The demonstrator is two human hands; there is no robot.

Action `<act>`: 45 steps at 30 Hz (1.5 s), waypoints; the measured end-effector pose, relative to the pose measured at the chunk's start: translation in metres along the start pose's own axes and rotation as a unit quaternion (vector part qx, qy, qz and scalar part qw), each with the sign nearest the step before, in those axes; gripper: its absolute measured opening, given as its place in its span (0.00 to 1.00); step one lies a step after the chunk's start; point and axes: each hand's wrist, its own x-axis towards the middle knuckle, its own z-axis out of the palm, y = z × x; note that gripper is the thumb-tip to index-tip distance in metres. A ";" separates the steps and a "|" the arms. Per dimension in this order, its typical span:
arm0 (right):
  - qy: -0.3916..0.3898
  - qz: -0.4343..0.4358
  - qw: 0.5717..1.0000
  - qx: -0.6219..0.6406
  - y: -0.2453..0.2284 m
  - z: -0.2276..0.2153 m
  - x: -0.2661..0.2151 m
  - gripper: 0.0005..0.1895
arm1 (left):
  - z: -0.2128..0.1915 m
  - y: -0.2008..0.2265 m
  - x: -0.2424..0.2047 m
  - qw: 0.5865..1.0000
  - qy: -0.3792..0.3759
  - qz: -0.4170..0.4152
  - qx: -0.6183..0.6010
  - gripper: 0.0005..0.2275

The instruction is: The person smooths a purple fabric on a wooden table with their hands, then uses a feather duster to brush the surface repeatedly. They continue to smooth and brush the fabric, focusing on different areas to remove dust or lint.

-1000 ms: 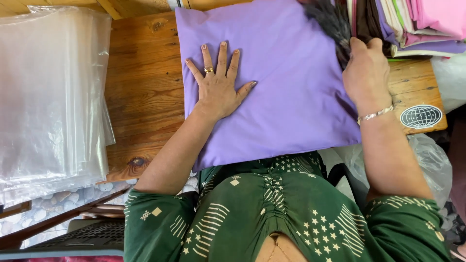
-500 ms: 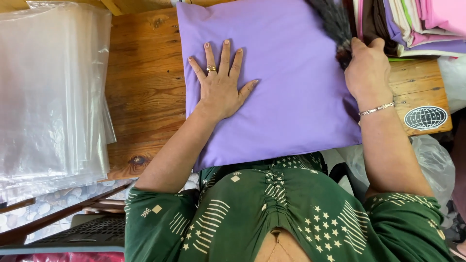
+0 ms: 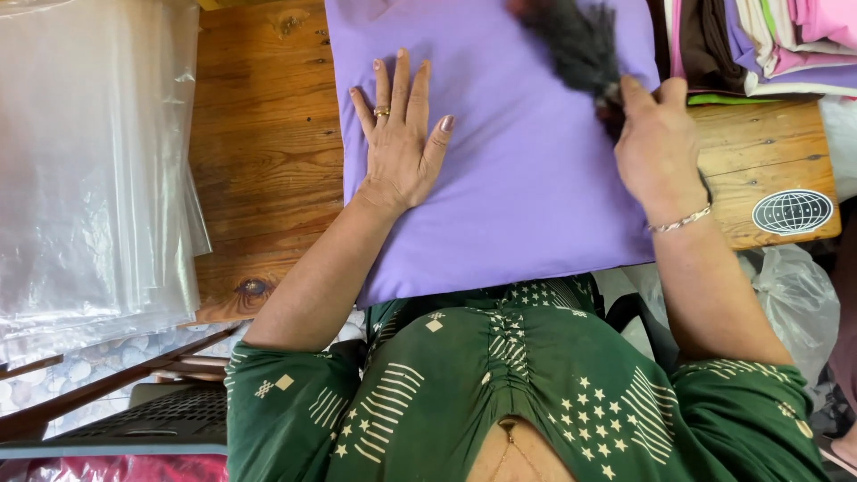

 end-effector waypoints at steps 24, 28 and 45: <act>0.032 0.101 0.993 0.052 0.013 -0.019 -0.044 0.23 | 0.004 -0.002 0.002 0.990 0.029 0.069 0.121 0.34; 0.063 0.043 0.988 0.137 -0.031 -0.040 -0.061 0.20 | 0.003 -0.001 -0.002 0.990 0.062 0.036 0.124 0.36; -0.249 0.099 0.860 0.435 -0.050 -0.046 -0.070 0.15 | -0.056 -0.021 -0.034 0.927 0.096 0.081 0.353 0.09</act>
